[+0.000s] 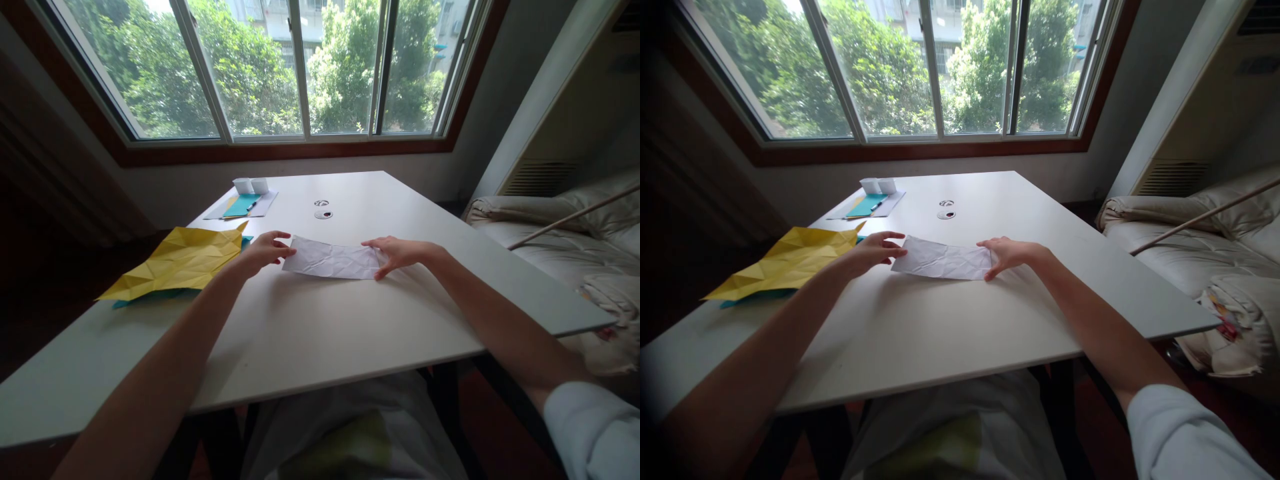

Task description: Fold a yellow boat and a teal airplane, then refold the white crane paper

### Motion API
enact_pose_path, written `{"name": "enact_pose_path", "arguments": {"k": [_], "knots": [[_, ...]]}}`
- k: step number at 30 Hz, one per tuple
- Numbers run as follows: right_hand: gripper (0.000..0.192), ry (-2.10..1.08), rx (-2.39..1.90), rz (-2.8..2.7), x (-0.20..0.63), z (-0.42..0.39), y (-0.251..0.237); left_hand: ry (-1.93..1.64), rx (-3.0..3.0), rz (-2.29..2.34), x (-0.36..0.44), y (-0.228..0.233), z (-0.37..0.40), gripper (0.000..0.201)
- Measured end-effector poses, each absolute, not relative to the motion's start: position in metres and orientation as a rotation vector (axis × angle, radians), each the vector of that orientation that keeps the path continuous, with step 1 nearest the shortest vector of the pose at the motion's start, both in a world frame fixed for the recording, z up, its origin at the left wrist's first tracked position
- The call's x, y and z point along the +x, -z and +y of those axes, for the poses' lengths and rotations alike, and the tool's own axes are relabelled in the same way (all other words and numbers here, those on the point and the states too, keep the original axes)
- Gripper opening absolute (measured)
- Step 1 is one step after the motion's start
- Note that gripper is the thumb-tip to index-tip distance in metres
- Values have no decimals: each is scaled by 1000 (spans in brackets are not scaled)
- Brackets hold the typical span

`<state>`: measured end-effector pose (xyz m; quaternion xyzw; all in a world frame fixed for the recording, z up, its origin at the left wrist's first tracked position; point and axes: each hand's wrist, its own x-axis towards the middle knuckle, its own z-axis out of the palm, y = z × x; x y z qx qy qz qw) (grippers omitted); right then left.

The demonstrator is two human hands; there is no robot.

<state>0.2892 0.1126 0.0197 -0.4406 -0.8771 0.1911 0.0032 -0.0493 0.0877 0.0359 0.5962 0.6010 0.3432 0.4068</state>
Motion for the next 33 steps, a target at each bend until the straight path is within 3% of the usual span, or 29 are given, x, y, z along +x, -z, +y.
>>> {"name": "enact_pose_path", "arguments": {"k": [7,17,22,26,33], "knots": [[92,-677,-1307,-2658,285,109,-23,-891,1399,1496,-51,-34,90,41],[30,-515,-1204,-2255,280,120,-21,-962,1377,1352,-51,-34,88,38],[31,-435,-1113,-2005,278,118,-29,-968,1453,1249,-50,-41,82,35],[39,-724,-973,-1865,278,114,-37,-931,1592,1187,-53,-47,80,40],[36,-1009,-877,-2013,283,104,-46,-596,1749,1175,-53,-59,71,38]]}}
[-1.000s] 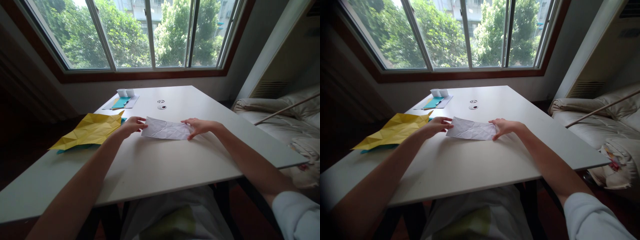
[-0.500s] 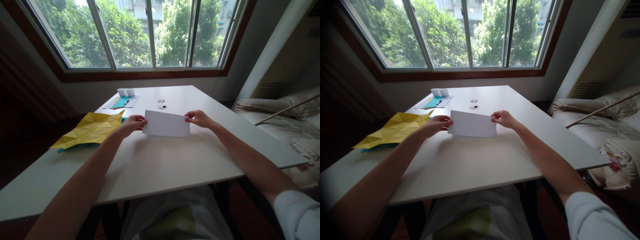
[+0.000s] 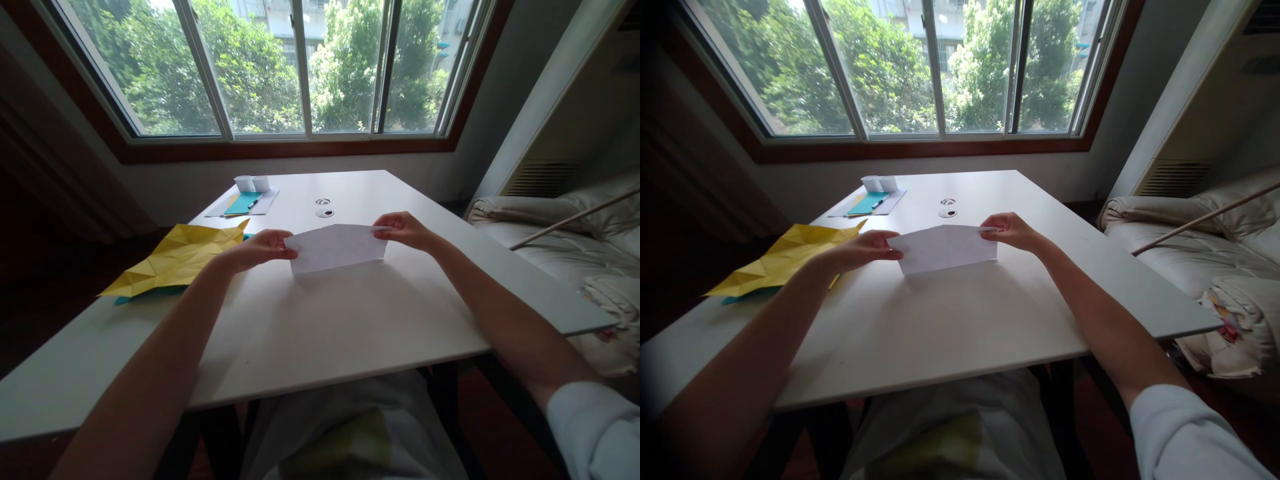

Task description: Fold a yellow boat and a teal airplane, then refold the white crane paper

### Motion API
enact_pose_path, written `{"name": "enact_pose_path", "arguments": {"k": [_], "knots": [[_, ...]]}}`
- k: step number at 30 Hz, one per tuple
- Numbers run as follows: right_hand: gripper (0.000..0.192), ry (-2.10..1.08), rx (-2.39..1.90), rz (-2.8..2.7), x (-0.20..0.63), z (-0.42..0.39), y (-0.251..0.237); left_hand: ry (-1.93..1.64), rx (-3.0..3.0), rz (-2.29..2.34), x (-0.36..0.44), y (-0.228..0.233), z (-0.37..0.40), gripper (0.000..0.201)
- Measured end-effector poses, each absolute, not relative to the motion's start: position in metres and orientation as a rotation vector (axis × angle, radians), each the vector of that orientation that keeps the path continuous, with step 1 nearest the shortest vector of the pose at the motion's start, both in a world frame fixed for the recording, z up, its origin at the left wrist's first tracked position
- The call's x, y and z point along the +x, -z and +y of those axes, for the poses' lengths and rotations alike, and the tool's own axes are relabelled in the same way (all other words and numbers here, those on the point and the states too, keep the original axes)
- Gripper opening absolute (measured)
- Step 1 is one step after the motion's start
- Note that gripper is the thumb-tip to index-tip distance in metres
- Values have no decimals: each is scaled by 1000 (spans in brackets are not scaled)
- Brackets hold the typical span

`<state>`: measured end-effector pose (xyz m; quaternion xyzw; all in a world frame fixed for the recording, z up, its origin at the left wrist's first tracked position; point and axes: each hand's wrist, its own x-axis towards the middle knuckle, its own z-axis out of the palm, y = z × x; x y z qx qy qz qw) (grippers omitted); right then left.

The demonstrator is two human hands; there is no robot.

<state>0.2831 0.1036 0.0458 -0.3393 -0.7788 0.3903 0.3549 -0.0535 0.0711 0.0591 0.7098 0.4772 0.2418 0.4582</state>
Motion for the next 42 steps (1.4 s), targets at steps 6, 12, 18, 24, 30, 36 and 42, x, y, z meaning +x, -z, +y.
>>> {"name": "enact_pose_path", "arguments": {"k": [6,12,18,24,30,36,42], "knots": [[35,-1197,-911,-2116,287,101,-48,-386,1779,1082,-55,-67,63,41],[49,-1581,-811,-2351,291,100,-50,-129,1991,1110,-60,-72,61,47],[56,-1826,-839,-2462,288,97,-52,62,2129,1002,-60,-71,61,51],[55,-1761,-921,-2509,285,96,-51,73,2071,995,-59,-70,60,52],[48,-1611,-950,-2479,281,94,-50,-165,2143,1153,-53,-59,67,47],[45,-1430,-848,-2569,267,87,-51,-283,2251,1190,-34,-34,71,46],[42,-1189,-658,-2681,237,66,-46,-257,2449,1159,-29,-18,77,40]]}}
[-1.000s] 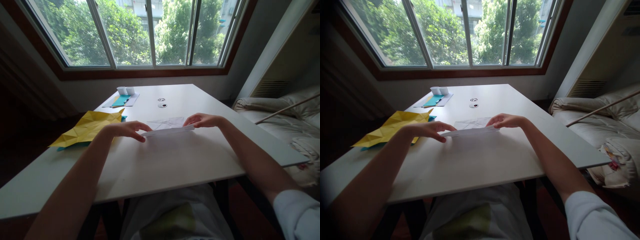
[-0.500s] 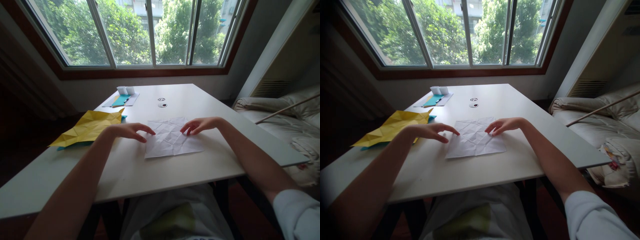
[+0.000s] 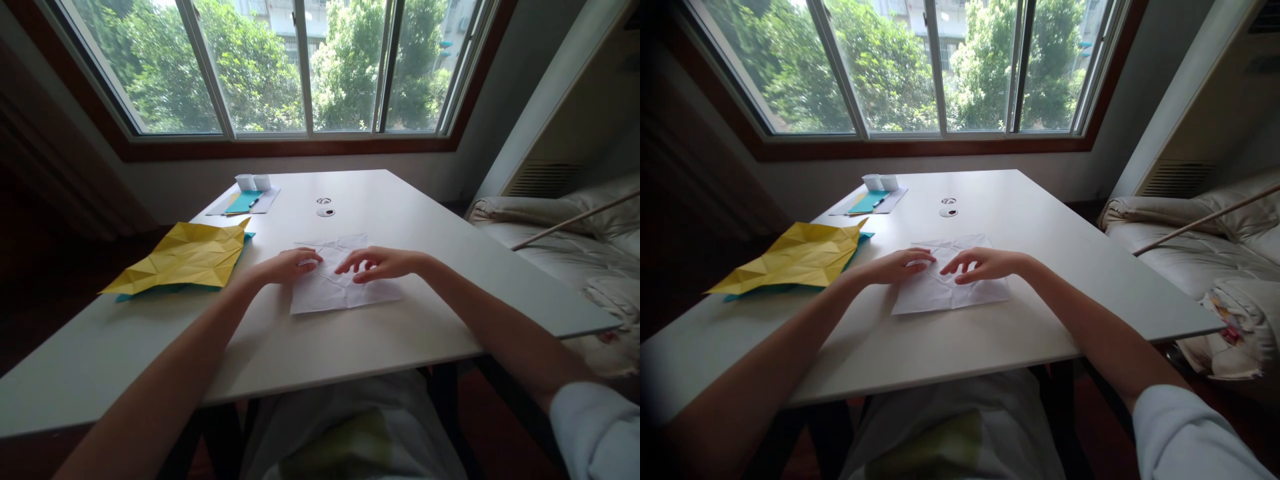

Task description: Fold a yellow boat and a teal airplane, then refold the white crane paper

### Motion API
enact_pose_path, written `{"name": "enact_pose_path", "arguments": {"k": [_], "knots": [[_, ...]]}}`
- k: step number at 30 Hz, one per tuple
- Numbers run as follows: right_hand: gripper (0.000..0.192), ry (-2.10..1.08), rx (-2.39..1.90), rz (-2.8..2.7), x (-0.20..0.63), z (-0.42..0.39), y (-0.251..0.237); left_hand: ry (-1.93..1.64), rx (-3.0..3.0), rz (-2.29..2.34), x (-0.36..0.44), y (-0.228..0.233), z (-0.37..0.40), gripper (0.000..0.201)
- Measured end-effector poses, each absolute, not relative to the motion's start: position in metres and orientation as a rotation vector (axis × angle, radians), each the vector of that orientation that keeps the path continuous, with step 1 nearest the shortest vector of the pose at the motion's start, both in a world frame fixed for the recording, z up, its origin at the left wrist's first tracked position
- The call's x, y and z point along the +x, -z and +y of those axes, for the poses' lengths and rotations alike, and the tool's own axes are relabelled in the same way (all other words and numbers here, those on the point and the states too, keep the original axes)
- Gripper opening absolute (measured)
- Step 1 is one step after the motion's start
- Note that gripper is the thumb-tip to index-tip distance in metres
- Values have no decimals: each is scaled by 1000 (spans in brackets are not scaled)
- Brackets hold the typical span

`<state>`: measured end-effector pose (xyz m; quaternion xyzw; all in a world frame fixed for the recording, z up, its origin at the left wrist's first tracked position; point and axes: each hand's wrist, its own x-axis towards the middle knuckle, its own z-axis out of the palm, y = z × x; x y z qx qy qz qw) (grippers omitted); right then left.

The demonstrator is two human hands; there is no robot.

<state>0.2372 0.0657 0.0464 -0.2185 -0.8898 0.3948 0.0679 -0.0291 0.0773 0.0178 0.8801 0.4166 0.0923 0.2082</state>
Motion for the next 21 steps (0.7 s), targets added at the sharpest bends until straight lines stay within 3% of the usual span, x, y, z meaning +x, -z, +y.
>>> {"name": "enact_pose_path", "arguments": {"k": [11,21], "knots": [[33,-782,-622,-2813,221,60,-27,1,2486,1695,-34,-26,77,54],[36,-202,-1380,-2688,246,84,-24,97,2590,1467,-36,-41,67,42]]}}
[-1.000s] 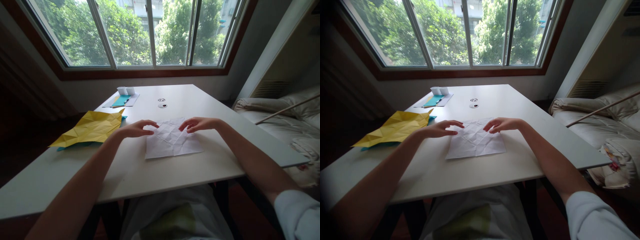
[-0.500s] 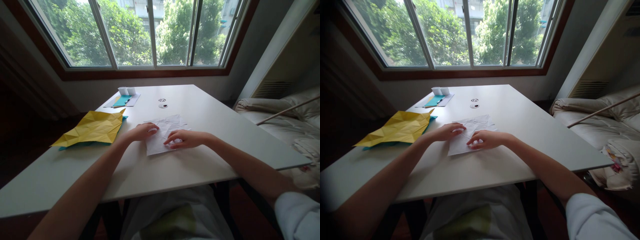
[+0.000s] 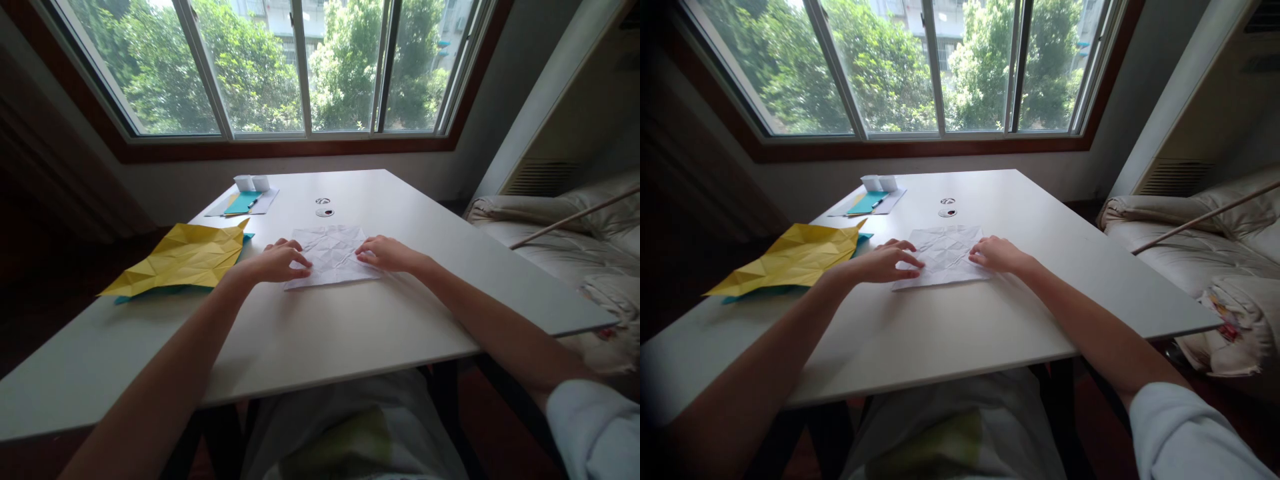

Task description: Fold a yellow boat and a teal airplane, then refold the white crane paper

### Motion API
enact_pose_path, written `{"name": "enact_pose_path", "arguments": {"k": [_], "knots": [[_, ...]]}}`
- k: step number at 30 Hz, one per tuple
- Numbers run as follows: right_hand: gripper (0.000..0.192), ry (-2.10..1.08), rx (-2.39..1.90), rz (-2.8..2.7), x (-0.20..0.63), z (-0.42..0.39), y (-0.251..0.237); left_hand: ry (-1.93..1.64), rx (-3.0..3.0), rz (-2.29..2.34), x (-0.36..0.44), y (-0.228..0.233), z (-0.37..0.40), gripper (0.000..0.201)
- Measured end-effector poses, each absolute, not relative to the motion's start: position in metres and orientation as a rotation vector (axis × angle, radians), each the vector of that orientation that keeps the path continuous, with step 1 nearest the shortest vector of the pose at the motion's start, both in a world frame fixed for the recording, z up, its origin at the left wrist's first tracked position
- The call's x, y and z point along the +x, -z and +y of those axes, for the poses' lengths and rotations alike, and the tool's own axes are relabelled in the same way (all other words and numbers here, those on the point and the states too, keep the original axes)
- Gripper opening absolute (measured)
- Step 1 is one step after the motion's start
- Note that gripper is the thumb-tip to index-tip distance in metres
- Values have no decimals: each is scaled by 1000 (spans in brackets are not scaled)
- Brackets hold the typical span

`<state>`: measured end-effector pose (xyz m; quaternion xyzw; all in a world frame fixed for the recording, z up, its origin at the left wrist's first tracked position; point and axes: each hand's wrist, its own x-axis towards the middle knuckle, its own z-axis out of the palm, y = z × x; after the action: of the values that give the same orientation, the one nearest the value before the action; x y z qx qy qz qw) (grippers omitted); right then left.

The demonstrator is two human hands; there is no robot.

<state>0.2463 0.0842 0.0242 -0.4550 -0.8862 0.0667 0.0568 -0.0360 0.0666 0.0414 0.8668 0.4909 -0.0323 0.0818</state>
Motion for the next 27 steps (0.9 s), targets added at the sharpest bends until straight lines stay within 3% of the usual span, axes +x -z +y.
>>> {"name": "enact_pose_path", "arguments": {"k": [10,18,22,27], "knots": [[24,-257,-1363,-2693,260,96,-27,220,2555,1280,-26,-53,54,35],[22,-323,-1409,-2619,265,95,-33,96,2485,1254,-33,-51,60,41],[30,-271,-1342,-2524,277,111,-23,-196,2503,1527,-49,-41,78,46],[49,-206,-1391,-2538,290,131,-3,-243,2313,1966,-67,-19,100,48]]}}
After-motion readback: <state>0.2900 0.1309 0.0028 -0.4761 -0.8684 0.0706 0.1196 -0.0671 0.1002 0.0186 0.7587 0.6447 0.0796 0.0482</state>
